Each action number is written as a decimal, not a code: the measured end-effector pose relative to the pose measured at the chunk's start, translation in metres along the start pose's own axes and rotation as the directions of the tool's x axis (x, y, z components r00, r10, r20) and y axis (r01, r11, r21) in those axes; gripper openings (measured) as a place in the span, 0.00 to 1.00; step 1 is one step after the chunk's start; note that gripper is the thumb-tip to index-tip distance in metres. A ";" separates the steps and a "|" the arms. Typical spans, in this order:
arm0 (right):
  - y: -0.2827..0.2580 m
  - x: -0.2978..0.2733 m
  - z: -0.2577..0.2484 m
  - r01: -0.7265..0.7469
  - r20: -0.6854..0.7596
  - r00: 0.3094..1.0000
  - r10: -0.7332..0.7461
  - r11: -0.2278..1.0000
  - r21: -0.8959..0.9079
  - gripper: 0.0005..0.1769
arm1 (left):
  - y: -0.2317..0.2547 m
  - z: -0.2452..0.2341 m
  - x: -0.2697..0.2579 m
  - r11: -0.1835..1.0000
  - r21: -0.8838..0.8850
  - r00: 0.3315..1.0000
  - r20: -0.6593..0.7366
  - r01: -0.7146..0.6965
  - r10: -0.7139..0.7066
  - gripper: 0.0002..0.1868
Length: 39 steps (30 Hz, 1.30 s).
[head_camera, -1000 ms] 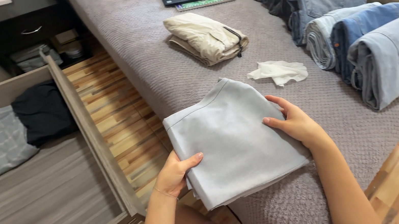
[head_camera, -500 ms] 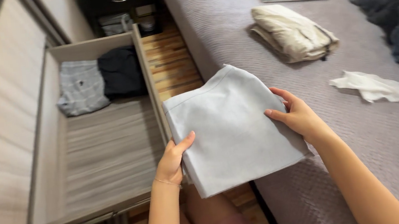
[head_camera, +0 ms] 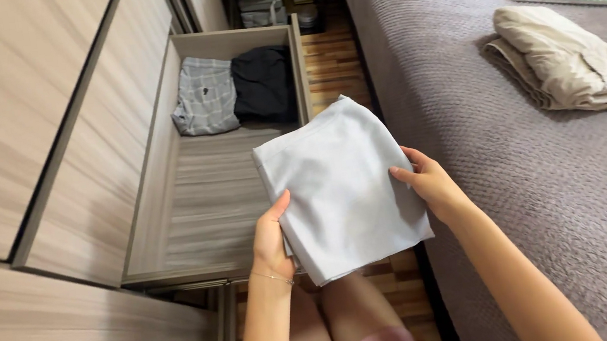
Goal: The person is folding various items of clothing and placing them into a drawer.
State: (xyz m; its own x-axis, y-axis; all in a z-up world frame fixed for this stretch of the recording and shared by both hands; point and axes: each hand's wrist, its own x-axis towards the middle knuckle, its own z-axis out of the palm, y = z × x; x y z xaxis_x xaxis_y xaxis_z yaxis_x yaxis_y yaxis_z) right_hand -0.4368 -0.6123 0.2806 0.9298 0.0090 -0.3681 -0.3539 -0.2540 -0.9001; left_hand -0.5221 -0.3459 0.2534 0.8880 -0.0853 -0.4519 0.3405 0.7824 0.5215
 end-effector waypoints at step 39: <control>-0.139 0.319 0.271 -0.397 0.469 0.883 0.017 0.559 0.728 0.35 | 0.227 -0.024 0.300 0.802 -0.410 0.889 -0.048 -0.434 0.456 0.37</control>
